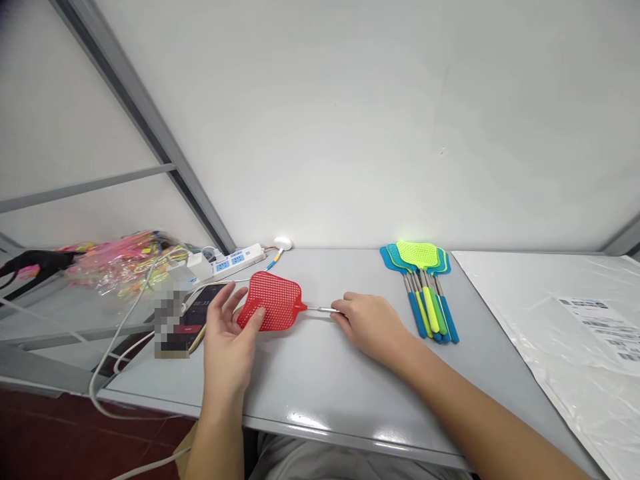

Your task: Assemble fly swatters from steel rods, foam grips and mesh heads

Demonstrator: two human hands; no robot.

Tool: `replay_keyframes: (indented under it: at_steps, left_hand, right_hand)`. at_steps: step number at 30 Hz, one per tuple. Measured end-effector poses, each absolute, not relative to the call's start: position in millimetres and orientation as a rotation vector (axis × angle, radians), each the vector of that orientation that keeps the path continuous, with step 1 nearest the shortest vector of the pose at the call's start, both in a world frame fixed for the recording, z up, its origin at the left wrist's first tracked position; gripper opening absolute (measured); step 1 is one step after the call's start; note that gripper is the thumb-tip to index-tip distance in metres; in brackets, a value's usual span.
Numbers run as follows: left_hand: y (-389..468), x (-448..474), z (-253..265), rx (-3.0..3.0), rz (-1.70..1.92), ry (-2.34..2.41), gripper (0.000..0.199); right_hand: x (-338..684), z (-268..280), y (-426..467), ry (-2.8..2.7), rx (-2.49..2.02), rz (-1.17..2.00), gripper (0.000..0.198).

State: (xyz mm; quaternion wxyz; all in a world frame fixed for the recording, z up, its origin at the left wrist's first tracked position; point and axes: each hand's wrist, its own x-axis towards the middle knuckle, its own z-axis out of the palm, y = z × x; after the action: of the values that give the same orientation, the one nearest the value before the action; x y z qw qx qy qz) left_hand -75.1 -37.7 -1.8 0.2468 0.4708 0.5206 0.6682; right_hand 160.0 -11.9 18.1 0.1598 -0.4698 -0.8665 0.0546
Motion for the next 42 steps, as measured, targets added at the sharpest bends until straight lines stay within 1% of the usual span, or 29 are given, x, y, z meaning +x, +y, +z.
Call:
replay_keyframes:
  at_steps: [4, 8, 11, 21, 25, 32, 38, 42]
  left_hand:
    - [-41, -69, 6, 0.896, 1.976, 1.093, 0.061]
    - [-47, -54, 13, 0.665, 2.026, 0.926, 0.05]
    - [-51, -44, 16, 0.609, 2.018, 0.848, 0.044]
    - [-54, -41, 19, 0.579, 2.138, 0.739, 0.044]
    - [-52, -45, 17, 0.585, 2.195, 0.742, 0.037]
    - [-51, -31, 4, 0.556, 1.987, 0.784, 0.016]
    - [-58, -22, 3, 0.606, 1.926, 0.851, 0.024]
    - [-59, -19, 4, 0.607, 1.945, 0.885, 0.026]
  right_hand:
    - [164, 16, -8, -2.33, -1.168, 0.146, 0.028]
    - [166, 17, -10, -2.271, -0.987, 0.027, 0.028]
    - [166, 20, -16, -2.265, -0.895, -0.04, 0.027]
    - [166, 33, -25, -2.336, -0.812, -0.171, 0.025]
    - [158, 27, -30, -2.424, -0.796, -0.19, 0.026]
    - [152, 17, -30, -2.459, -0.869, -0.047, 0.029]
    - [150, 17, -32, -2.438, -0.939, 0.195, 0.028]
    - [144, 26, -39, -2.383, -0.933, 0.597, 0.025]
